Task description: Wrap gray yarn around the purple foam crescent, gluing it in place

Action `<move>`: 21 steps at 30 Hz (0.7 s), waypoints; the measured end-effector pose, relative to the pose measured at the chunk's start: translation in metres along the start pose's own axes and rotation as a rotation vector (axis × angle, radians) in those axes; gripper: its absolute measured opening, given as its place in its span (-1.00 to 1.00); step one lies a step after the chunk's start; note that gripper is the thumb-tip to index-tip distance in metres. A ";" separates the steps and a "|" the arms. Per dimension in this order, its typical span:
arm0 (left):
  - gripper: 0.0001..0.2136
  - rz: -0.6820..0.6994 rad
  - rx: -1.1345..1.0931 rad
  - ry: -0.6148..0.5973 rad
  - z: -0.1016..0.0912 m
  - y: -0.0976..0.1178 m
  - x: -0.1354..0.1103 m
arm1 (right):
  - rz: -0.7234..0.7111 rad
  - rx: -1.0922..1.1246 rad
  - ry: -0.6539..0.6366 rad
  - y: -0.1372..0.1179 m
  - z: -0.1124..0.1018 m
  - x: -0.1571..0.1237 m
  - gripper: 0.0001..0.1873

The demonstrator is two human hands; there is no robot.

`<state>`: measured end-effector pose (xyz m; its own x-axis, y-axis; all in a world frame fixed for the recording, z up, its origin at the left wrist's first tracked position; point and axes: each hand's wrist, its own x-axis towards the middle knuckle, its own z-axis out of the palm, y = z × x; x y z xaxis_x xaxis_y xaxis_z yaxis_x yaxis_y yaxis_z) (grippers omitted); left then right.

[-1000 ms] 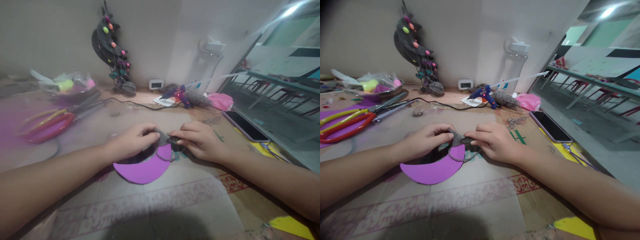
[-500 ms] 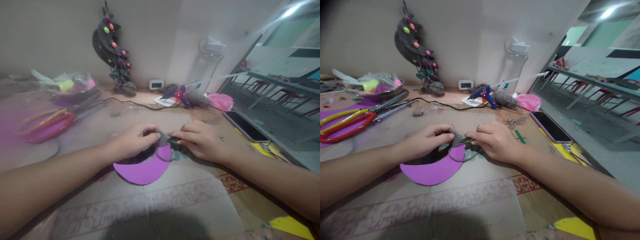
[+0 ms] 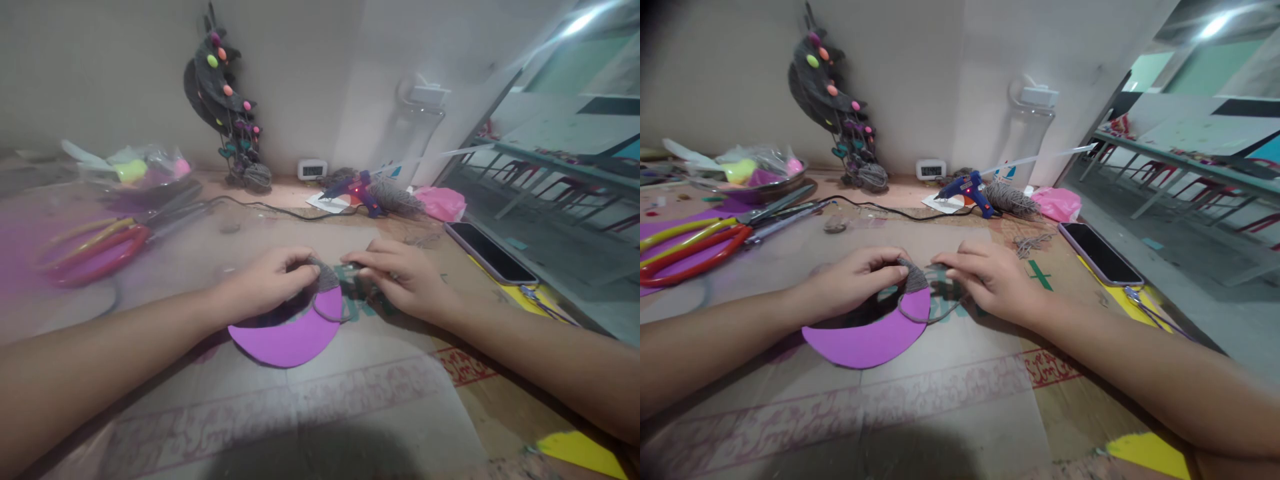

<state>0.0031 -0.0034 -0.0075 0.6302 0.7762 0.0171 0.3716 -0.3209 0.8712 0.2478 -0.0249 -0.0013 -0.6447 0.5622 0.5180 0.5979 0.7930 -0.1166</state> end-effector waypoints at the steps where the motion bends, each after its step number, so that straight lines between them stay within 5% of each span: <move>1: -0.81 0.002 0.006 0.006 0.000 0.000 0.000 | 0.053 0.029 0.019 0.001 0.000 0.000 -0.70; 5: -0.81 -0.001 0.016 0.019 0.000 0.002 0.001 | 0.148 0.069 0.063 0.006 0.003 0.000 -0.69; 21: -0.81 -0.007 -0.022 0.025 0.000 0.001 0.000 | 0.066 0.024 -0.005 0.002 0.002 0.000 -0.69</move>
<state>0.0038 -0.0034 -0.0064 0.6106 0.7916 0.0233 0.3604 -0.3039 0.8819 0.2483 -0.0233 -0.0030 -0.6066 0.6144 0.5045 0.6274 0.7597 -0.1707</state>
